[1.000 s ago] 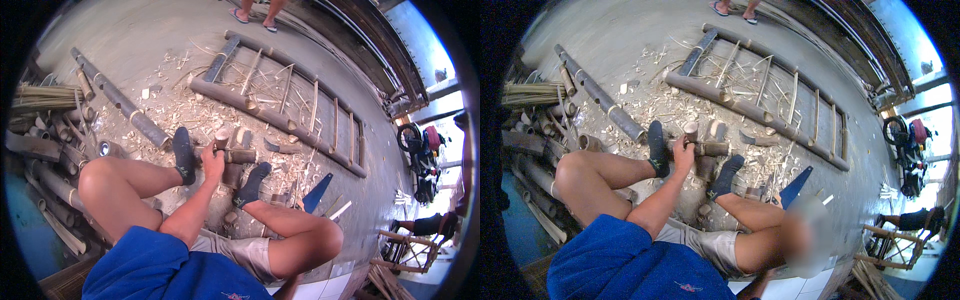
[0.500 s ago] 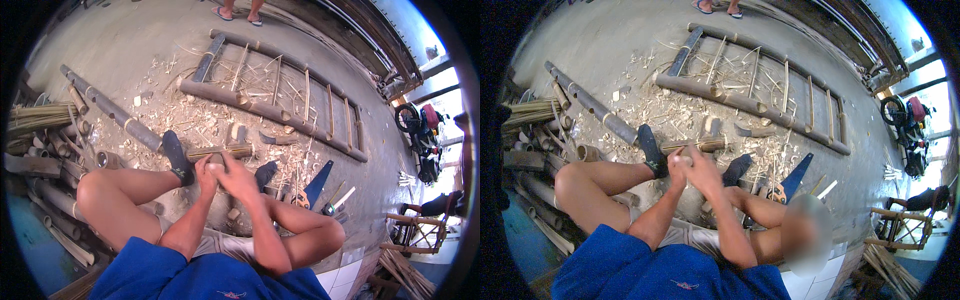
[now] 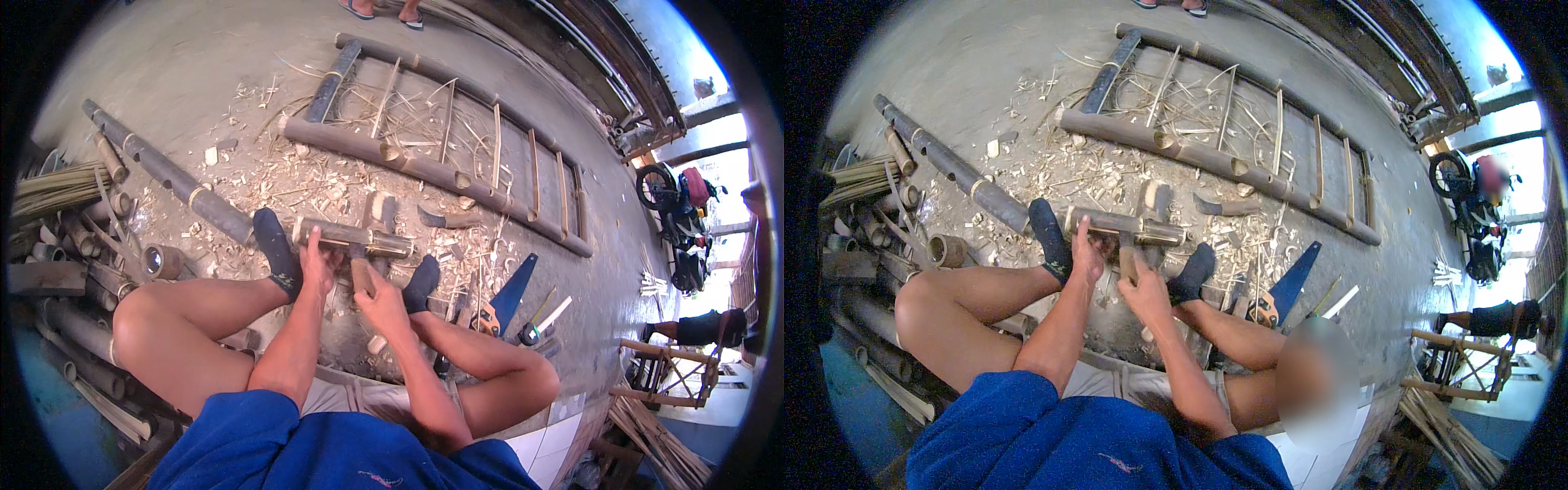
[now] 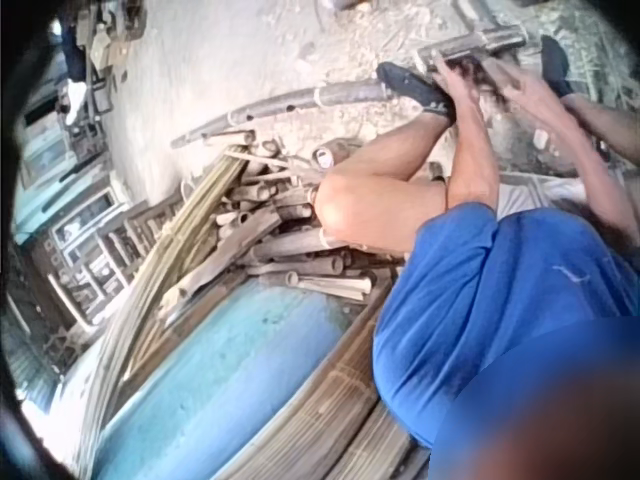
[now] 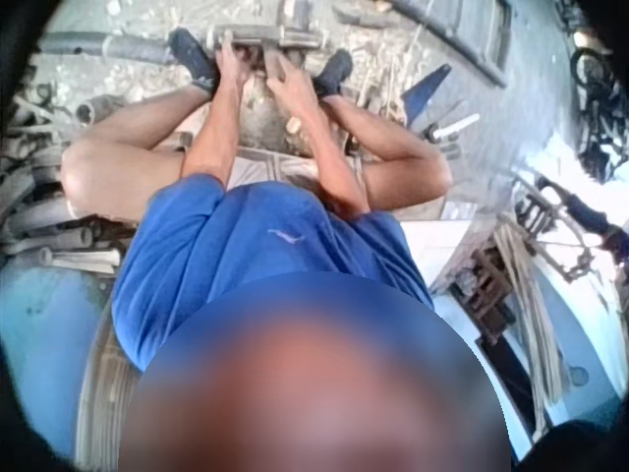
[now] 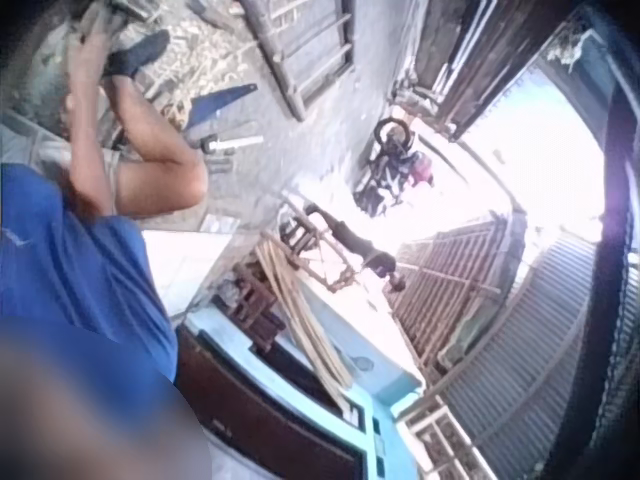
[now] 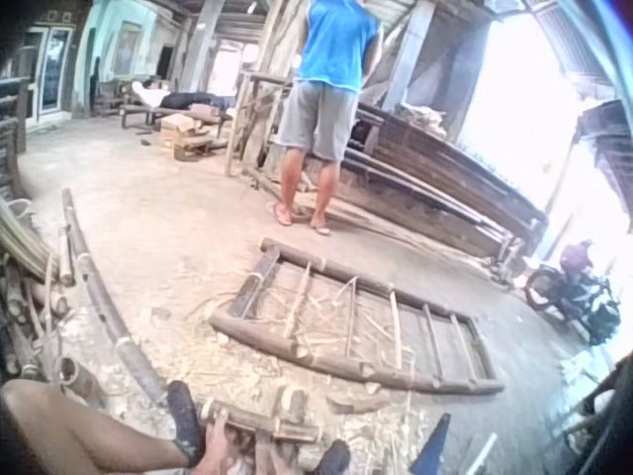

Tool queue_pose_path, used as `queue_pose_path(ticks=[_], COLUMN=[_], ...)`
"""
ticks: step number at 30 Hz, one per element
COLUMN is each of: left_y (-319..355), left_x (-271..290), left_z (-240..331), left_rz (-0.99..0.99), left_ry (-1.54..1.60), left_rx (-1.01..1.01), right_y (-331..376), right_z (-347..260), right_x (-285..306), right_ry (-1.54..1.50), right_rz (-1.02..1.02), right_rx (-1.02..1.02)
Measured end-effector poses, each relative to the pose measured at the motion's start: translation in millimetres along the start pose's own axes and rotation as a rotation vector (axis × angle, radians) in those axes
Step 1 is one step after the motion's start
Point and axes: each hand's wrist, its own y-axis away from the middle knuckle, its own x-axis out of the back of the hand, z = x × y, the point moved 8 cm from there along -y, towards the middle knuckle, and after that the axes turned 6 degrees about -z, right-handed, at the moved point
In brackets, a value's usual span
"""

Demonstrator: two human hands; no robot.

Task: The person sits on the floor and uses a wooden mallet to strike a bamboo piece held between their feet, then uses a chisel to carve the interior. They repeat this process with another bamboo piece.

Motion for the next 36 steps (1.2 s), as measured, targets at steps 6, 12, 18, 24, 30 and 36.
queue_pose_path(ticks=[6, 12, 18, 24, 30, 36], left_y=[52, 67, 71, 56, 55, 58], left_x=[-97, -120, -112, -125, -118, -121], left_z=[128, 154, 147, 141, 136, 142], left_rz=[-0.123, -0.230, -0.234, -0.276, -0.289, -0.301], left_ry=[-0.411, -0.695, -0.802, -0.708, -0.764, -0.839], left_rx=[-0.635, -0.623, -0.676, -0.675, -0.766, -0.871], right_y=[20, 21, 25, 23, 33, 8], right_z=[-13, -27, 6, 11, -10, -2], right_x=[25, -5, -41, -31, -2, -21], right_ry=[-0.453, -0.423, -0.186, -0.060, -0.219, -0.104], right_rz=[-0.039, -0.070, -0.134, -0.078, -0.022, -0.066], right_rx=[0.030, 0.088, -0.069, -0.186, -0.029, -0.017])
